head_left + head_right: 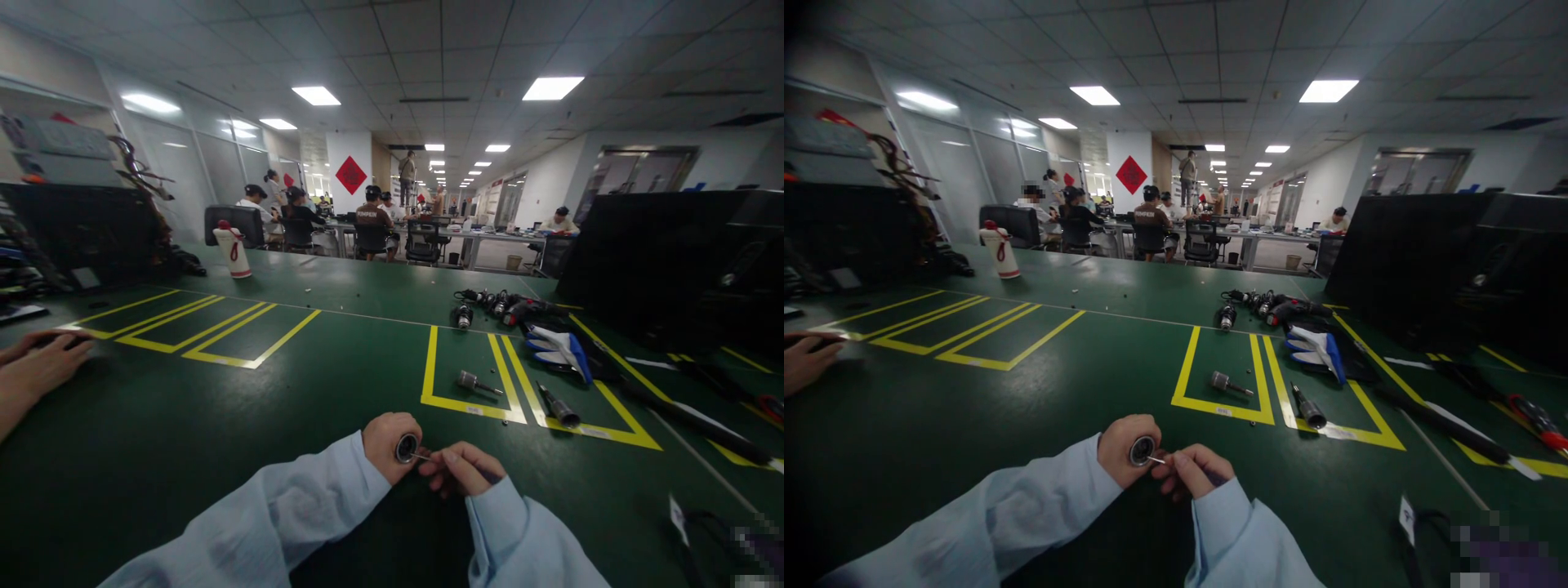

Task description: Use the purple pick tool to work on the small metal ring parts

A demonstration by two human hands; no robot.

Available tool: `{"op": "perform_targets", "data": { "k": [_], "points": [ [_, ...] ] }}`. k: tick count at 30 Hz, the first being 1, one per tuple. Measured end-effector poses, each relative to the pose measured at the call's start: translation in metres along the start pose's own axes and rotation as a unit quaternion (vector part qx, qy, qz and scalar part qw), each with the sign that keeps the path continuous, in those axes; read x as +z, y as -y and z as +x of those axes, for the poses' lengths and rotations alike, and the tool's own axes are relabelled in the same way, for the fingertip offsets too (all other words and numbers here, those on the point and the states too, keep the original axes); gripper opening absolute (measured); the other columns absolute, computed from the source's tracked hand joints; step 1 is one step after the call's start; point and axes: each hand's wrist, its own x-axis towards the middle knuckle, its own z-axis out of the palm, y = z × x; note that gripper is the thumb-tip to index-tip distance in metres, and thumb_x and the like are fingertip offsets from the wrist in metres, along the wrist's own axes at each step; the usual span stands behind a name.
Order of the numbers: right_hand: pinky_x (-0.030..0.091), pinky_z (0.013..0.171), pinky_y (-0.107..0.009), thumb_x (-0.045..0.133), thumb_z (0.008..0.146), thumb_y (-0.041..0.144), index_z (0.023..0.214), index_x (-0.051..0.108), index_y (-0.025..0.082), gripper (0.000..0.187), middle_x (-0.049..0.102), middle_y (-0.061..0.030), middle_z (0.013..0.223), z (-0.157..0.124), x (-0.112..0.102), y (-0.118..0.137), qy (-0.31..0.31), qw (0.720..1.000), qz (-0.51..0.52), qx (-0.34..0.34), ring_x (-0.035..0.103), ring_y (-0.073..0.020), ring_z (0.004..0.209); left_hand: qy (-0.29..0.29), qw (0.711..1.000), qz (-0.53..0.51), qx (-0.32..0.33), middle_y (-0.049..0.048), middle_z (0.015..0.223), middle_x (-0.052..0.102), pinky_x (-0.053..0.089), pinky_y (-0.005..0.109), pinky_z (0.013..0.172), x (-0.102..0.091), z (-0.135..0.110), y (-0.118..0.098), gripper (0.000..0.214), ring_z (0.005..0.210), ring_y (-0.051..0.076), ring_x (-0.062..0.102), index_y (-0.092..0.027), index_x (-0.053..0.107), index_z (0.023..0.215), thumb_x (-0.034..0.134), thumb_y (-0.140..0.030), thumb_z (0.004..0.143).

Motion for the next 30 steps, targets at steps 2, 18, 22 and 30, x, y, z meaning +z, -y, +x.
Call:
{"op": "perform_targets", "data": {
  "k": [2, 18, 22, 30],
  "points": [
    [0.044, 0.044, -0.022, 0.062, 0.067, 0.046, 0.065, 0.064, 0.014, 0.033, 0.070, -0.0093, 0.068, 0.0009, -0.0006, -0.0014, 0.003, 1.000, 0.012, -0.001, 0.060, -0.0126, 0.050, -0.001, 1.000, -0.015, 0.003, -0.0012, 0.054, 0.050, 0.034, 0.020, 0.048, 0.0000, 0.0002, 0.0017, 0.014, 0.051, 0.010, 0.047, -0.015, 0.050, 0.057, 0.056, -0.025, 0.066],
    [0.044, 0.043, -0.021, 0.060, 0.069, 0.045, 0.069, 0.065, 0.014, 0.031, 0.070, -0.0089, 0.073, 0.0027, -0.0032, -0.0059, 0.026, 1.000, 0.007, -0.015, 0.059, -0.0120, 0.051, -0.001, 0.999, -0.022, -0.030, -0.0018, 0.054, 0.052, 0.035, 0.019, 0.047, -0.0018, -0.0005, 0.0009, 0.008, 0.050, 0.009, 0.048, -0.015, 0.052, 0.057, 0.057, -0.019, 0.062],
    [0.044, 0.044, -0.022, 0.062, 0.068, 0.044, 0.068, 0.065, 0.014, 0.031, 0.070, -0.0093, 0.074, 0.0021, -0.0032, -0.0044, 0.021, 0.999, 0.027, -0.008, 0.059, -0.0128, 0.052, -0.007, 0.999, -0.022, -0.037, -0.0015, 0.055, 0.053, 0.036, 0.019, 0.048, -0.0008, -0.0006, 0.0010, 0.009, 0.051, 0.009, 0.048, -0.015, 0.052, 0.057, 0.057, -0.021, 0.062],
    [0.043, 0.042, -0.022, 0.062, 0.067, 0.046, 0.069, 0.065, 0.014, 0.032, 0.070, -0.0095, 0.073, 0.0020, -0.0009, -0.0032, -0.006, 0.999, 0.040, -0.010, 0.059, -0.0131, 0.051, 0.003, 0.998, -0.021, -0.051, -0.0008, 0.056, 0.054, 0.037, 0.020, 0.049, -0.0036, 0.0002, -0.0002, 0.008, 0.053, 0.010, 0.050, -0.015, 0.052, 0.059, 0.057, -0.020, 0.062]
  ]
}}
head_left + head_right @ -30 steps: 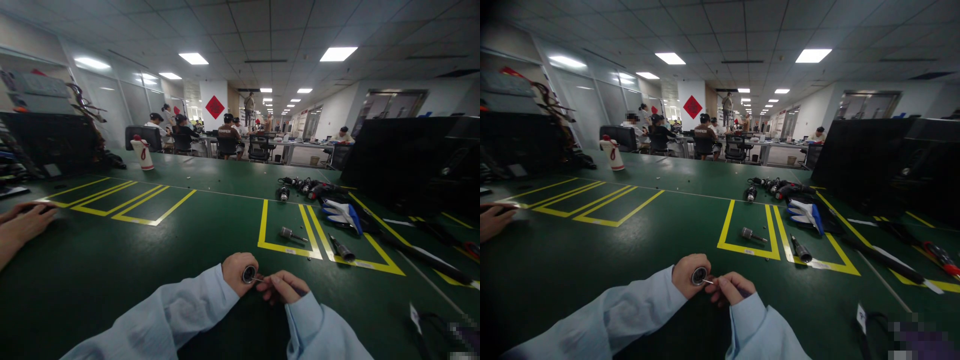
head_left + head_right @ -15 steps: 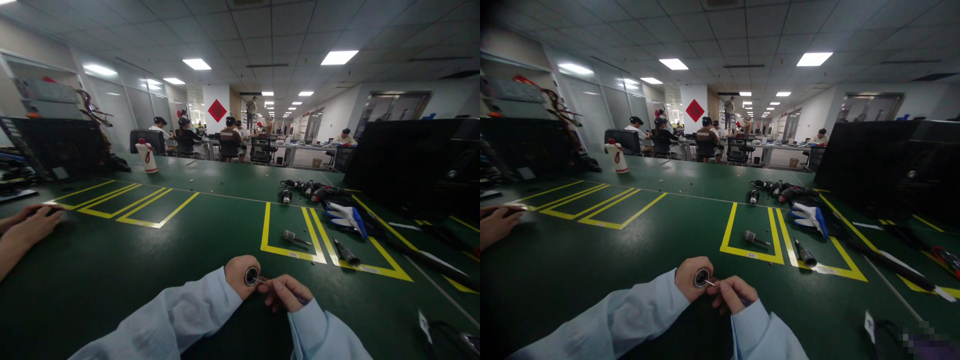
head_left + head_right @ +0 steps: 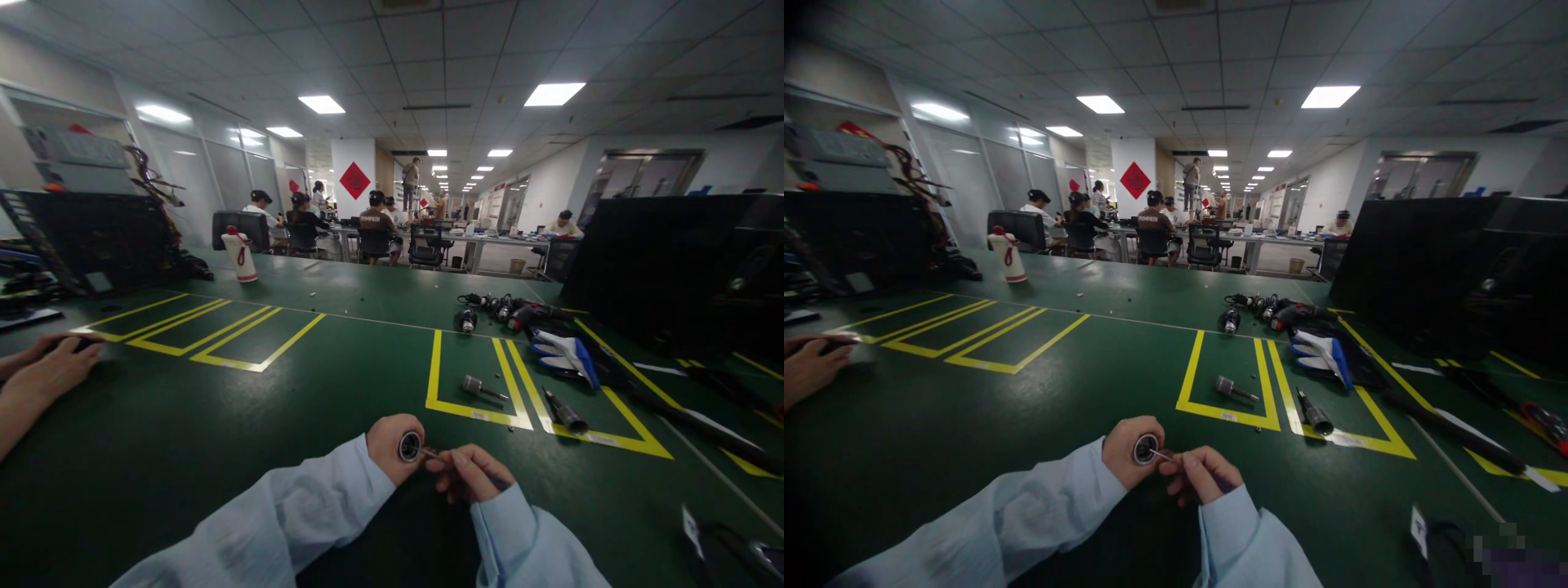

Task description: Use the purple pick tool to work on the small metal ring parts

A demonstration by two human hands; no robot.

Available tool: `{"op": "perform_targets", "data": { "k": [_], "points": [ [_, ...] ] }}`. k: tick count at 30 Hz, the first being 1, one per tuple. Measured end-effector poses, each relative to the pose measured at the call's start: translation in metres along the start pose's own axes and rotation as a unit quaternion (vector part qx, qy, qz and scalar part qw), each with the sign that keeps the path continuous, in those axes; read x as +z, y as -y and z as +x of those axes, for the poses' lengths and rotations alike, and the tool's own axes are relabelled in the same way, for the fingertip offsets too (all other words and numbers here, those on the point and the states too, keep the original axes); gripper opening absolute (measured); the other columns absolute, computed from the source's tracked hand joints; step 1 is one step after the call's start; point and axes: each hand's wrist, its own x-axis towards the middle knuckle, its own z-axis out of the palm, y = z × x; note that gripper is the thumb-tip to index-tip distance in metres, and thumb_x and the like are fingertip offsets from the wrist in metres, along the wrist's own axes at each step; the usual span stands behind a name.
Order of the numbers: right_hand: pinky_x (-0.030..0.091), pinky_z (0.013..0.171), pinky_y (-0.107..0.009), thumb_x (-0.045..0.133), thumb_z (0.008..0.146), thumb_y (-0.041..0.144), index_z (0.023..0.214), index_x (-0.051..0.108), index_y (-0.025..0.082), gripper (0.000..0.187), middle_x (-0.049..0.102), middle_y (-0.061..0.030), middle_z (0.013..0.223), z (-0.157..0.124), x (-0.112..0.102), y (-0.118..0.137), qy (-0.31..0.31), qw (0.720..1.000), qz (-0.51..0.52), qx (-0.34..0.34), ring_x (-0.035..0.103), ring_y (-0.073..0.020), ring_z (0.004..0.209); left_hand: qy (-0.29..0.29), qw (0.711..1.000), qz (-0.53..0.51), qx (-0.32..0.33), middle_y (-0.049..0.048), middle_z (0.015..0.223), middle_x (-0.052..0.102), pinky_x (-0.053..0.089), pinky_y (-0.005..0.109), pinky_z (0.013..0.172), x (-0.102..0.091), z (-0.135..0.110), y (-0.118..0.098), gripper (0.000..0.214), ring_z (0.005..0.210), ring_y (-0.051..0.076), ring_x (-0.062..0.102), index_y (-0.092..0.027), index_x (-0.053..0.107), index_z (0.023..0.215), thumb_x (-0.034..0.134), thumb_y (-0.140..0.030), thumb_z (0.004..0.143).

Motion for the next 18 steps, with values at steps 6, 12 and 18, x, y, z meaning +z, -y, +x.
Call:
{"op": "perform_targets", "data": {
  "k": [6, 12, 18],
  "points": [
    [0.043, 0.043, -0.022, 0.059, 0.069, 0.047, 0.069, 0.065, 0.014, 0.034, 0.068, -0.0071, 0.061, 0.0003, -0.0008, -0.0022, 0.027, 0.998, -0.048, -0.007, 0.057, -0.0120, 0.048, 0.023, 0.999, 0.001, 0.029, -0.0017, 0.057, 0.053, 0.036, 0.020, 0.049, 0.0025, -0.0004, 0.0000, 0.006, 0.053, 0.010, 0.049, -0.015, 0.053, 0.060, 0.059, -0.017, 0.059],
    [0.044, 0.043, -0.023, 0.061, 0.068, 0.044, 0.072, 0.064, 0.014, 0.031, 0.070, -0.0105, 0.078, -0.0013, 0.0017, 0.0021, 0.037, 0.999, 0.006, 0.006, 0.060, -0.0138, 0.053, 0.001, 0.997, -0.070, 0.014, -0.0018, 0.054, 0.051, 0.036, 0.019, 0.048, 0.0040, 0.0000, 0.0019, 0.009, 0.051, 0.009, 0.047, -0.014, 0.052, 0.057, 0.059, -0.018, 0.059],
    [0.043, 0.042, -0.022, 0.061, 0.068, 0.045, 0.071, 0.064, 0.014, 0.031, 0.070, -0.0093, 0.074, -0.0010, 0.0014, -0.0002, 0.004, 1.000, 0.018, 0.007, 0.059, -0.0131, 0.050, 0.000, 0.998, -0.070, -0.001, -0.0025, 0.053, 0.051, 0.036, 0.019, 0.048, 0.0039, 0.0009, 0.0024, 0.008, 0.050, 0.009, 0.047, -0.014, 0.052, 0.057, 0.060, -0.017, 0.058]
  ]
}}
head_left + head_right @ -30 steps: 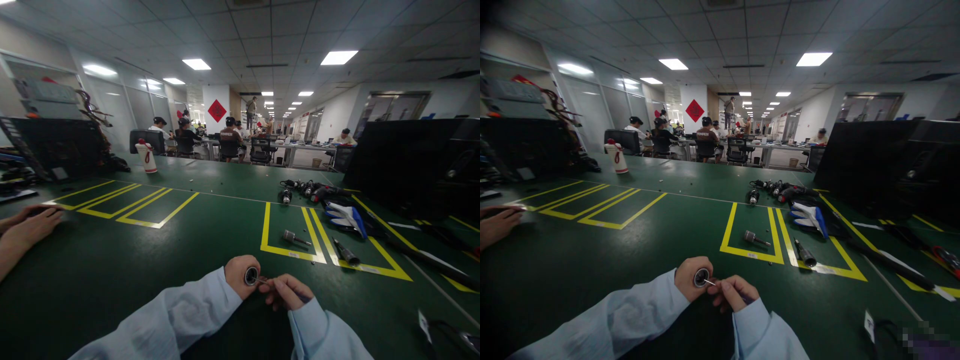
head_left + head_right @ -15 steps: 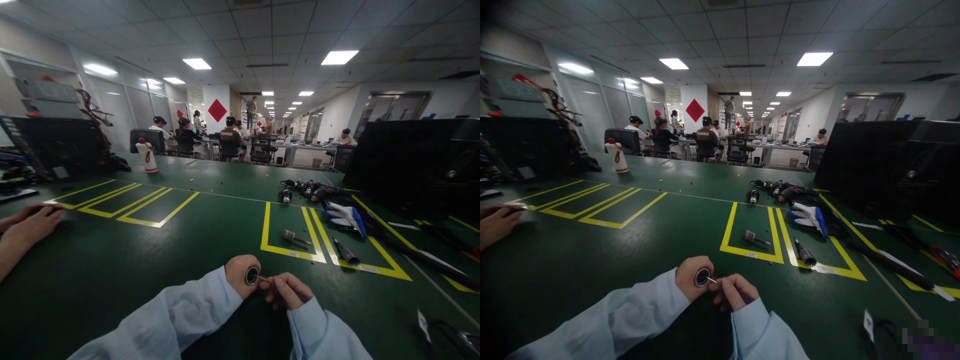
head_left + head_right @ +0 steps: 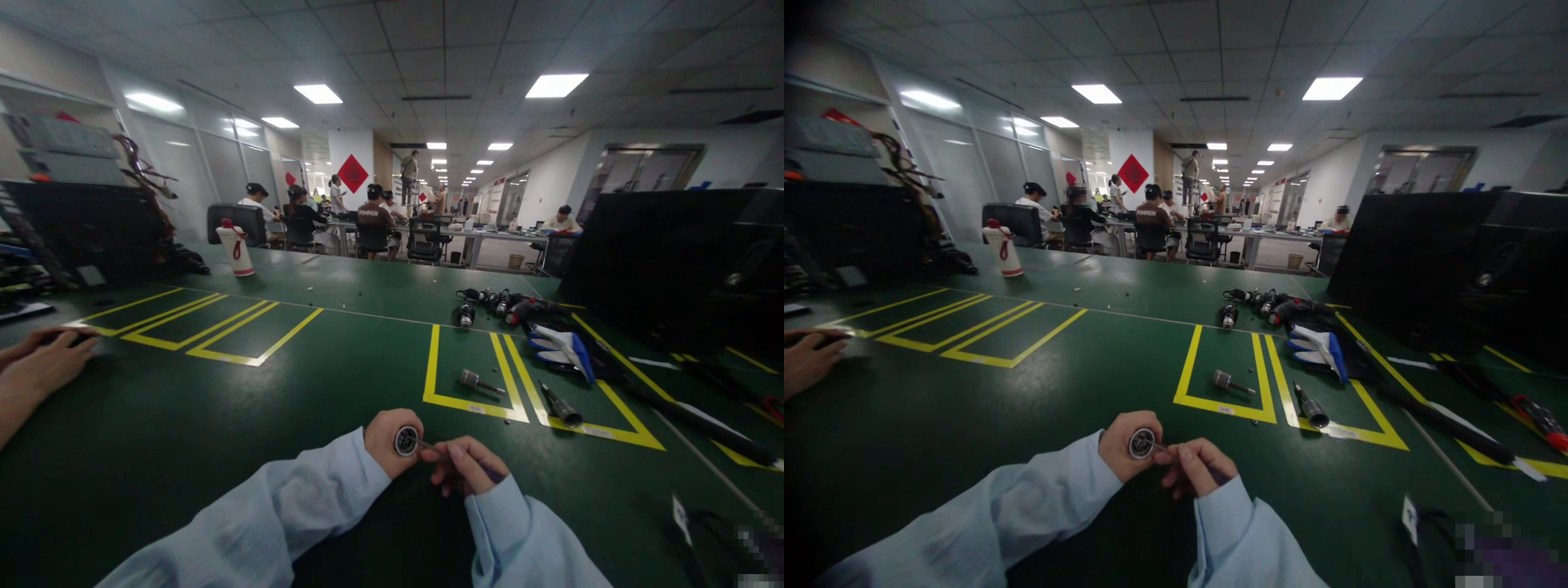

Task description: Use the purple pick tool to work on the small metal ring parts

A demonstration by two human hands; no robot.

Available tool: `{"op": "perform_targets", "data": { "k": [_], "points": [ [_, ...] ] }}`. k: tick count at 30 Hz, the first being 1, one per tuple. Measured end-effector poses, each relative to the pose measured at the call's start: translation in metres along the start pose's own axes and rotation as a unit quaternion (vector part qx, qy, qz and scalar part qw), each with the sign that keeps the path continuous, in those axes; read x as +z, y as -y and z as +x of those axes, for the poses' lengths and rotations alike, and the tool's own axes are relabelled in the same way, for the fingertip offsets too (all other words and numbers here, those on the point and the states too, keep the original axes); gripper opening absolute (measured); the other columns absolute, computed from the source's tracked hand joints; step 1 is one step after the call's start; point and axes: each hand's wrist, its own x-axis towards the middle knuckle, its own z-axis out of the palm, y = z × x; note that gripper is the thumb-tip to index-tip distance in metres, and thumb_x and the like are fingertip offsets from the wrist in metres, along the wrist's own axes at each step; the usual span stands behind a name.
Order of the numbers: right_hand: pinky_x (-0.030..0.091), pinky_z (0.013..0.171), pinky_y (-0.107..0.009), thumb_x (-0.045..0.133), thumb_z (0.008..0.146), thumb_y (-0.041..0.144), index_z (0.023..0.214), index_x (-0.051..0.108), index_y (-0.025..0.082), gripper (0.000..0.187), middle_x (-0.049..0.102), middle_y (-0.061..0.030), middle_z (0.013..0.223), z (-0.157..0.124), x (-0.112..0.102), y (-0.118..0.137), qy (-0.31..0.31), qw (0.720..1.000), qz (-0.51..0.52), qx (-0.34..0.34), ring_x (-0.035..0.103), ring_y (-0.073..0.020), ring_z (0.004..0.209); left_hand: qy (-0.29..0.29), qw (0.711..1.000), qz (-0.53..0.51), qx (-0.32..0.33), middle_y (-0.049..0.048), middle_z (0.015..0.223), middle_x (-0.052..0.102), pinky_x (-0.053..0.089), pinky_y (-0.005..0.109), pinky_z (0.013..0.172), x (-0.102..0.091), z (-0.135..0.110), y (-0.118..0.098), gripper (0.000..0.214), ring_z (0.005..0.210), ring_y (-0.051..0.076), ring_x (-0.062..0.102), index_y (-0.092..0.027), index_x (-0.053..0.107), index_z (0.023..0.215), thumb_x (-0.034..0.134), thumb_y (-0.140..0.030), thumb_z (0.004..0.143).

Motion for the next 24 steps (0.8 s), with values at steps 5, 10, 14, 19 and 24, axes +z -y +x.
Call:
{"op": "perform_targets", "data": {
  "k": [5, 10, 14, 19, 24],
  "points": [
    [0.043, 0.042, -0.021, 0.059, 0.070, 0.045, 0.068, 0.065, 0.015, 0.031, 0.069, -0.0083, 0.070, -0.0020, 0.0013, 0.0012, 0.006, 0.996, -0.078, -0.031, 0.058, -0.0116, 0.049, 0.001, 1.000, 0.028, 0.012, -0.0018, 0.055, 0.052, 0.036, 0.019, 0.049, -0.0001, -0.0012, -0.0015, 0.007, 0.051, 0.009, 0.048, -0.014, 0.052, 0.057, 0.058, -0.018, 0.060],
    [0.044, 0.042, -0.023, 0.061, 0.068, 0.045, 0.069, 0.065, 0.014, 0.031, 0.070, -0.0093, 0.071, -0.0016, 0.0012, 0.0040, 0.015, 0.999, -0.046, -0.009, 0.060, -0.0133, 0.050, 0.012, 1.000, 0.015, 0.015, -0.0017, 0.055, 0.052, 0.037, 0.019, 0.049, -0.0013, -0.0020, -0.0031, 0.006, 0.052, 0.009, 0.048, -0.014, 0.053, 0.058, 0.057, -0.017, 0.061],
    [0.043, 0.043, -0.022, 0.063, 0.067, 0.044, 0.068, 0.064, 0.014, 0.031, 0.070, -0.0091, 0.070, -0.0019, 0.0018, 0.0051, -0.004, 1.000, -0.014, 0.003, 0.060, -0.0131, 0.050, 0.013, 1.000, 0.015, 0.022, -0.0017, 0.054, 0.052, 0.037, 0.019, 0.049, -0.0012, -0.0007, -0.0022, 0.007, 0.051, 0.009, 0.048, -0.015, 0.052, 0.057, 0.057, -0.019, 0.061],
    [0.043, 0.043, -0.022, 0.057, 0.070, 0.048, 0.063, 0.065, 0.015, 0.034, 0.069, -0.0076, 0.063, -0.0063, 0.0025, 0.0048, -0.035, 0.987, -0.147, -0.057, 0.057, -0.0123, 0.047, 0.024, 0.994, 0.105, 0.033, -0.0007, 0.057, 0.053, 0.036, 0.021, 0.051, -0.0005, -0.0027, -0.0049, 0.005, 0.054, 0.011, 0.050, -0.016, 0.053, 0.060, 0.056, -0.019, 0.062],
    [0.044, 0.045, -0.024, 0.057, 0.069, 0.049, 0.062, 0.065, 0.015, 0.035, 0.069, -0.0077, 0.062, -0.0066, 0.0003, 0.0057, -0.009, 0.987, -0.154, -0.046, 0.058, -0.0132, 0.047, 0.051, 0.983, 0.172, 0.051, -0.0004, 0.059, 0.054, 0.036, 0.023, 0.055, 0.0005, -0.0047, -0.0081, 0.008, 0.057, 0.012, 0.050, -0.017, 0.055, 0.063, 0.056, -0.025, 0.065]
  ]
}}
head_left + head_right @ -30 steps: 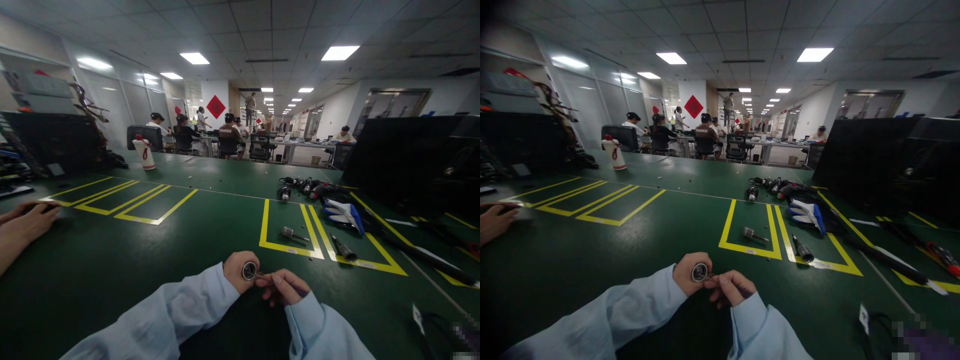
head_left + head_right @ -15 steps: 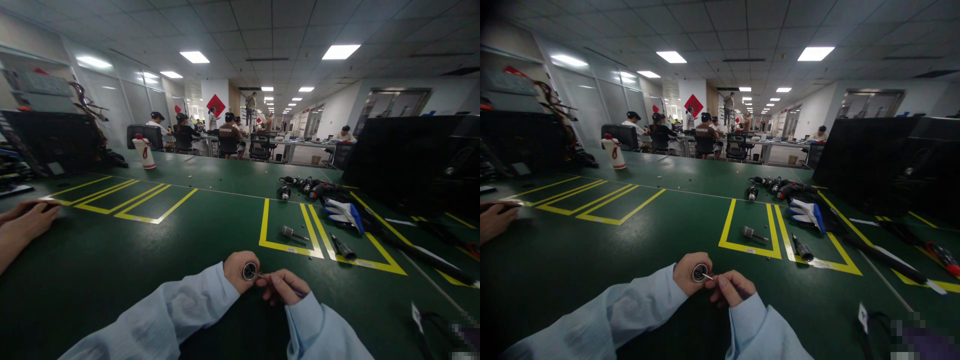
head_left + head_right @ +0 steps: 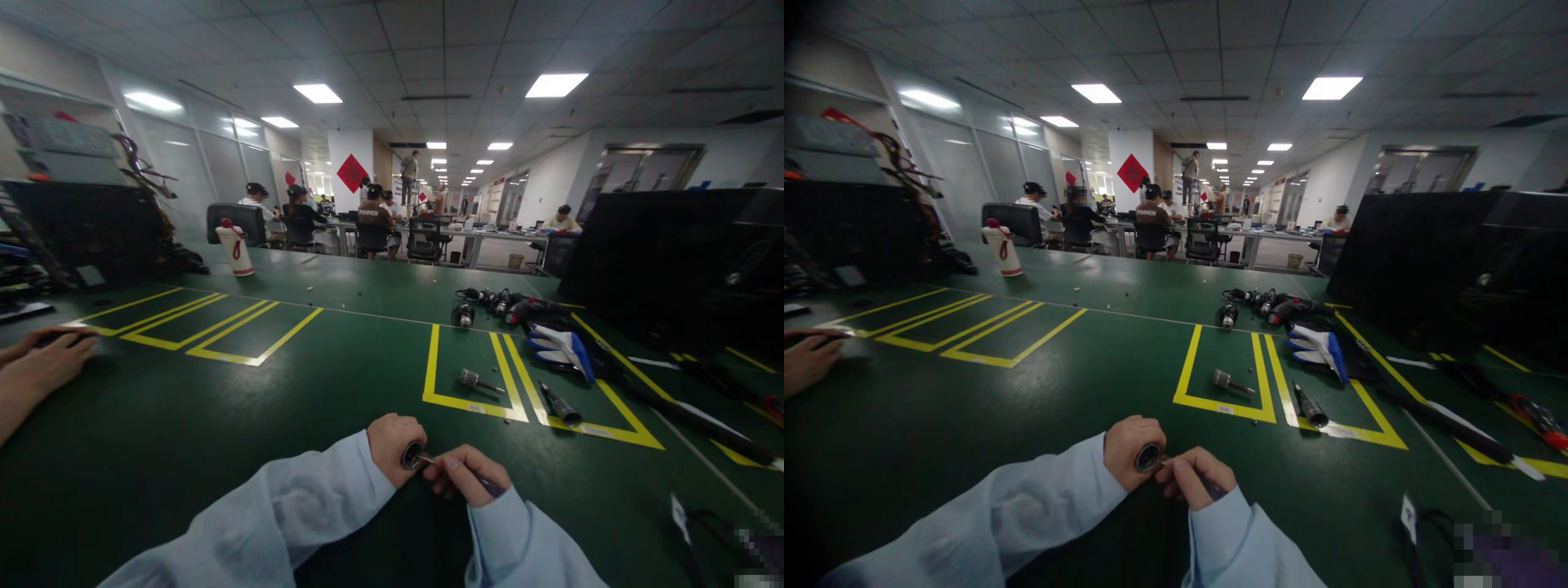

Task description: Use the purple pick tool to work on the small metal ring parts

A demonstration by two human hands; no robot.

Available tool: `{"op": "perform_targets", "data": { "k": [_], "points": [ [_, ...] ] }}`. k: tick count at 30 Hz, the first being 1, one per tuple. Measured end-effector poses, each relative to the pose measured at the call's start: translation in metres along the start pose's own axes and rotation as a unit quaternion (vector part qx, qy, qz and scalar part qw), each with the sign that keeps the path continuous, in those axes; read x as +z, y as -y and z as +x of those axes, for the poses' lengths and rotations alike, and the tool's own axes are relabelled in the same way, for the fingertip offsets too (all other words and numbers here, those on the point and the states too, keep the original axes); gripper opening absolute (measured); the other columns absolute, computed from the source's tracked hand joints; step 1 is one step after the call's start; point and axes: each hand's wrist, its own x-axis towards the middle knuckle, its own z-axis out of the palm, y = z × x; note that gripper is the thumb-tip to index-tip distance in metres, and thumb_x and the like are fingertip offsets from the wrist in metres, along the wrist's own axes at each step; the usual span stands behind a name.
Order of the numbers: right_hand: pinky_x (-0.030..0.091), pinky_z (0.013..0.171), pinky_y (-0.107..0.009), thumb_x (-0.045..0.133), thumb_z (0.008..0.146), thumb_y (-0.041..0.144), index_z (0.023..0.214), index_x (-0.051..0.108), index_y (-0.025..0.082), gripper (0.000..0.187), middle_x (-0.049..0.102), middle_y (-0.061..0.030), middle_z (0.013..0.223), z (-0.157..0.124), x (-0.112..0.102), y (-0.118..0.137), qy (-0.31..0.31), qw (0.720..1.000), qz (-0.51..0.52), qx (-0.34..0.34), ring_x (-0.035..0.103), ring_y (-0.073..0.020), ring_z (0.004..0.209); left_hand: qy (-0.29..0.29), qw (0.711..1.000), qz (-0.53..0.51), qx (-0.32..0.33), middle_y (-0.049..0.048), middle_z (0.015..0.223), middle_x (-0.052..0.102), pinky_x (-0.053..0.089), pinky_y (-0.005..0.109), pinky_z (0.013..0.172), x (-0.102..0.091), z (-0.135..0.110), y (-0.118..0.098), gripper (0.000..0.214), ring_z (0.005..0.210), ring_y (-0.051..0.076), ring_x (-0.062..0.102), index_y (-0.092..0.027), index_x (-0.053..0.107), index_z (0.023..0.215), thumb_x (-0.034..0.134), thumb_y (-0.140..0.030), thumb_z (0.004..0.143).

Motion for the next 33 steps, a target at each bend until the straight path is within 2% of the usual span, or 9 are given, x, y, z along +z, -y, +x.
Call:
{"op": "perform_targets", "data": {
  "k": [7, 9, 12, 14, 16, 19, 23, 27, 33],
  "points": [
    [0.042, 0.043, -0.023, 0.067, 0.060, 0.045, 0.063, 0.063, 0.013, 0.032, 0.070, -0.0088, 0.063, 0.007, -0.003, 0.002, 0.000, 0.980, 0.174, 0.093, 0.059, -0.0136, 0.046, -0.009, 0.993, -0.118, 0.019, -0.0008, 0.056, 0.052, 0.035, 0.020, 0.049, 0.000, 0.003, 0.006, 0.007, 0.051, 0.010, 0.048, -0.015, 0.052, 0.061, 0.054, -0.022, 0.064],
    [0.042, 0.043, -0.023, 0.065, 0.062, 0.046, 0.063, 0.063, 0.014, 0.032, 0.070, -0.0082, 0.063, 0.005, -0.002, 0.002, -0.019, 0.986, 0.147, 0.070, 0.059, -0.0136, 0.047, -0.019, 0.993, -0.116, 0.011, -0.0003, 0.056, 0.052, 0.035, 0.020, 0.050, 0.000, 0.003, 0.005, 0.011, 0.052, 0.010, 0.048, -0.015, 0.052, 0.061, 0.053, -0.024, 0.066],
    [0.043, 0.046, -0.024, 0.058, 0.068, 0.049, 0.061, 0.065, 0.015, 0.034, 0.068, -0.0072, 0.061, -0.001, 0.000, 0.002, -0.049, 0.999, 0.014, 0.002, 0.058, -0.0136, 0.048, -0.010, 0.997, -0.071, 0.002, 0.0000, 0.058, 0.054, 0.036, 0.022, 0.052, -0.001, 0.002, 0.002, 0.012, 0.055, 0.011, 0.050, -0.015, 0.053, 0.063, 0.054, -0.027, 0.067],
    [0.043, 0.048, -0.025, 0.055, 0.071, 0.048, 0.060, 0.066, 0.016, 0.036, 0.066, -0.0064, 0.056, -0.003, 0.001, 0.002, -0.058, 0.995, -0.076, -0.039, 0.057, -0.0139, 0.048, 0.004, 0.999, -0.033, -0.001, 0.0000, 0.060, 0.055, 0.036, 0.023, 0.055, -0.001, 0.001, 0.000, 0.010, 0.057, 0.012, 0.050, -0.016, 0.054, 0.064, 0.056, -0.026, 0.065],
    [0.044, 0.049, -0.026, 0.055, 0.071, 0.048, 0.059, 0.066, 0.016, 0.036, 0.065, -0.0060, 0.054, -0.004, 0.001, 0.003, -0.051, 0.993, -0.097, -0.049, 0.056, -0.0140, 0.047, 0.016, 1.000, -0.012, 0.000, 0.0000, 0.061, 0.056, 0.036, 0.024, 0.055, -0.001, 0.001, 0.000, 0.009, 0.057, 0.013, 0.050, -0.017, 0.054, 0.064, 0.057, -0.025, 0.064],
    [0.044, 0.047, -0.024, 0.059, 0.067, 0.048, 0.059, 0.064, 0.015, 0.034, 0.067, -0.0067, 0.057, -0.001, 0.000, 0.003, -0.021, 1.000, 0.008, 0.003, 0.058, -0.0135, 0.046, 0.014, 0.999, -0.028, 0.009, -0.0003, 0.060, 0.055, 0.036, 0.023, 0.055, -0.001, 0.001, 0.002, 0.009, 0.056, 0.012, 0.050, -0.016, 0.053, 0.062, 0.057, -0.024, 0.065],
    [0.043, 0.046, -0.023, 0.066, 0.063, 0.045, 0.062, 0.065, 0.013, 0.032, 0.069, -0.0081, 0.061, 0.002, -0.001, 0.003, 0.006, 0.988, 0.138, 0.071, 0.059, -0.0133, 0.048, -0.019, 0.994, -0.108, 0.007, -0.0008, 0.056, 0.052, 0.036, 0.020, 0.051, 0.001, 0.003, 0.006, 0.012, 0.053, 0.010, 0.049, -0.015, 0.051, 0.059, 0.055, -0.025, 0.065],
    [0.044, 0.045, -0.022, 0.066, 0.064, 0.042, 0.067, 0.066, 0.014, 0.029, 0.070, -0.0089, 0.067, 0.002, 0.000, 0.001, 0.008, 0.982, 0.178, 0.063, 0.060, -0.0139, 0.052, -0.052, 0.987, -0.148, -0.017, -0.0014, 0.053, 0.050, 0.035, 0.019, 0.048, 0.003, 0.004, 0.008, 0.014, 0.050, 0.009, 0.047, -0.015, 0.050, 0.055, 0.056, -0.024, 0.064],
    [0.044, 0.044, -0.021, 0.065, 0.066, 0.041, 0.067, 0.066, 0.014, 0.028, 0.070, -0.0083, 0.067, 0.003, 0.001, -0.001, -0.003, 0.985, 0.164, 0.047, 0.060, -0.0132, 0.051, -0.043, 0.987, -0.150, -0.034, -0.0012, 0.056, 0.052, 0.037, 0.020, 0.050, 0.000, 0.003, 0.005, 0.006, 0.053, 0.010, 0.048, -0.015, 0.052, 0.058, 0.055, -0.018, 0.062]
  ]
}}
